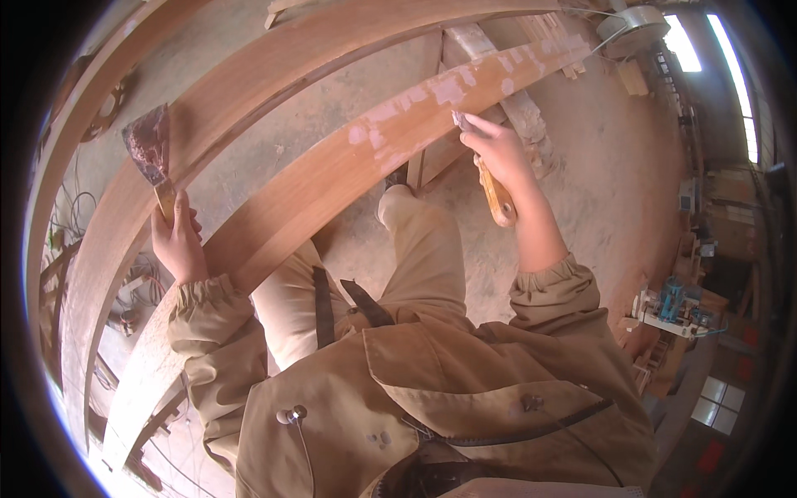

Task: The person applies a reddish filler to a curved wooden plank using a putty knife, spreading it along the surface and into the grain. The person holds the plank steady with the left hand while smoothing the filler with the right hand.

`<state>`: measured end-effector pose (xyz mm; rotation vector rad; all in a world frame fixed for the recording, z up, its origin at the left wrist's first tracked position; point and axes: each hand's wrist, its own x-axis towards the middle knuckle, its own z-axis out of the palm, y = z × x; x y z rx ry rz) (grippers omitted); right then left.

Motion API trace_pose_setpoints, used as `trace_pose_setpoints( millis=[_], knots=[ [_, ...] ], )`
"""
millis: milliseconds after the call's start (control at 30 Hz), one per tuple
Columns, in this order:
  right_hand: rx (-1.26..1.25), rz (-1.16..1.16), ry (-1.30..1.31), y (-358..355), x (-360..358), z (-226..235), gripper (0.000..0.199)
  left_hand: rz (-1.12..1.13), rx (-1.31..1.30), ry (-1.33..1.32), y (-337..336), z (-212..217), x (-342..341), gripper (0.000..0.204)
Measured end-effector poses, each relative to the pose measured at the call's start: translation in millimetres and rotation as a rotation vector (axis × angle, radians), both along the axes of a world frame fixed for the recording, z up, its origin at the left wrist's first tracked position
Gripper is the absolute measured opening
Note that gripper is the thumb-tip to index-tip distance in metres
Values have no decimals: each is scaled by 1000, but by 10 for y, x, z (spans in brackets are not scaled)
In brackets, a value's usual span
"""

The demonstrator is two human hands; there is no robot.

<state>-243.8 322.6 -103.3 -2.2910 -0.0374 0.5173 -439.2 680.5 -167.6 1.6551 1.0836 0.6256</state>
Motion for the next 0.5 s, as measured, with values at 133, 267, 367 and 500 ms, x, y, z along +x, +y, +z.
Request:
trace_pose_setpoints(
  millis=[133, 267, 367, 500],
  knots=[
    [-142, -1, -66, 3, -39, -195, 44, -8, 8, 11, -3, -29, 14, 29],
    [-166, 13, 70, -6, -111, -128, 43, -26, -13, 44, 75, -78, -34, 29],
    [-88, 114, 256, -65, 43, 186, 43, -17, 6, 32, 91, -76, -68, 28],
    [-90, 81, 210, -215, 410, 92, 43, -26, -4, -14, 46, -68, -19, 27]
  ],
)
